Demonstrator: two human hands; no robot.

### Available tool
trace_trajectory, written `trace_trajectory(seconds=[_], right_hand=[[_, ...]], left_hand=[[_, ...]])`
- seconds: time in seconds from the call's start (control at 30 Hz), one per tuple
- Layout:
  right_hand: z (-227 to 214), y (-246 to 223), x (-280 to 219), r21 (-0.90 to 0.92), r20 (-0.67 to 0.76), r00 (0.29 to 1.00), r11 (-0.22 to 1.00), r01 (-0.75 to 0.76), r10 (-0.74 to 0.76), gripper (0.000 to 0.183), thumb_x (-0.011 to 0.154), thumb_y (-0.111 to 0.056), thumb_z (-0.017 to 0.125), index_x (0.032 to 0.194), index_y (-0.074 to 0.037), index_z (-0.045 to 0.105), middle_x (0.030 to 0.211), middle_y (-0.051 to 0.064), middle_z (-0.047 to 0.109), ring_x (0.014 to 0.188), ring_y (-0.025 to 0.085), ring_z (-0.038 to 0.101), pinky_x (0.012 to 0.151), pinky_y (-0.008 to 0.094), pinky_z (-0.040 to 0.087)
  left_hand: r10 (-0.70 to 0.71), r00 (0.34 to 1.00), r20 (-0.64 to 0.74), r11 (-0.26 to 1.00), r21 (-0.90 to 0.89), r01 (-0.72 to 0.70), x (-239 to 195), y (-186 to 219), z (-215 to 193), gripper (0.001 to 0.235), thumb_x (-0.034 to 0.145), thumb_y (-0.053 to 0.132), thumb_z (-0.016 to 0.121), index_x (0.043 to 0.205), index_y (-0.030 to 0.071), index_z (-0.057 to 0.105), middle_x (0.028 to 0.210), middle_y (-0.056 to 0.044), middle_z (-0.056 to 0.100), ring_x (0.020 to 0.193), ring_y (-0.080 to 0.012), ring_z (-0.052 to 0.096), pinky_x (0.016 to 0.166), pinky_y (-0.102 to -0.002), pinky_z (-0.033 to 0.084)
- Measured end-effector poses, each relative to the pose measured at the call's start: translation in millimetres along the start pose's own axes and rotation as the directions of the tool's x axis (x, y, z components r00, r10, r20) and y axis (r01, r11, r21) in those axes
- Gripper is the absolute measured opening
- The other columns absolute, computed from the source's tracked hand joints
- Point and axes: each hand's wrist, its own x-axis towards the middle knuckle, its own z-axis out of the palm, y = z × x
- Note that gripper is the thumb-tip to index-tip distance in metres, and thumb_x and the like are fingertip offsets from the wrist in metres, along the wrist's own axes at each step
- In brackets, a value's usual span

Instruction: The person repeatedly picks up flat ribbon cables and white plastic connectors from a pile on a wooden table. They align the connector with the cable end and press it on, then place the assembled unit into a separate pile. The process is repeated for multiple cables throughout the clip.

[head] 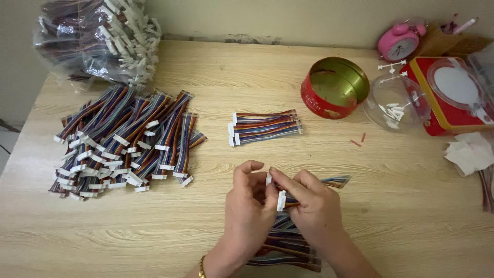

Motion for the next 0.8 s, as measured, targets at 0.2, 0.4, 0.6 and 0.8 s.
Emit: trace_trajectory(seconds=[0.2,0.4,0.6,0.8], right_hand=[[-6.3,-6.6,6.4,0.027,-0.004,1.000,0.999,0.030,-0.030,0.071,0.059,0.008,0.073,0.125,-0.018,0.073,0.079,0.003,0.062,0.064,0.019,0.065,0.056,0.034,0.053],[-2.1,-7.2,5.8,0.054,-0.032,0.999,0.998,0.019,-0.017,0.053,0.066,-0.001,0.080,0.115,-0.018,0.074,0.081,0.001,0.065,0.067,0.015,0.068,0.056,0.032,0.054],[-0.5,-5.6,7.5,-0.079,0.063,0.997,0.996,-0.044,0.049,0.061,0.063,-0.001,0.080,0.120,-0.023,0.076,0.076,0.002,0.063,0.061,0.018,0.065,0.054,0.034,0.052],[-20.5,-6.9,17.3,0.225,0.189,0.981,0.974,-0.006,-0.038,0.065,0.072,-0.018,0.086,0.134,-0.017,0.065,0.100,0.007,0.060,0.078,0.022,0.067,0.065,0.032,0.055]], left_hand=[[-0.151,0.986,0.065,0.989,0.022,0.149,9.3,9.8,-6.6,0.039,0.091,0.001,0.068,0.124,0.003,0.046,0.085,-0.010,0.076,0.071,-0.0097,0.073,0.059,-0.025,0.058],[-0.118,0.991,0.067,0.993,-0.009,0.119,8.6,0.3,-4.8,0.037,0.091,-0.001,0.065,0.124,0.002,0.047,0.087,-0.009,0.074,0.070,-0.0096,0.070,0.058,-0.024,0.056],[-0.122,0.992,0.041,0.992,-0.033,0.123,7.5,-0.8,-2.9,0.029,0.094,-0.001,0.062,0.121,0.002,0.049,0.091,-0.010,0.073,0.075,-0.0086,0.069,0.060,-0.024,0.056],[-0.267,0.959,0.095,0.926,-0.250,0.283,19.9,-17.7,-7.3,0.031,0.095,-0.002,0.057,0.124,0.002,0.052,0.092,-0.008,0.070,0.082,-0.0129,0.071,0.070,-0.026,0.061]])
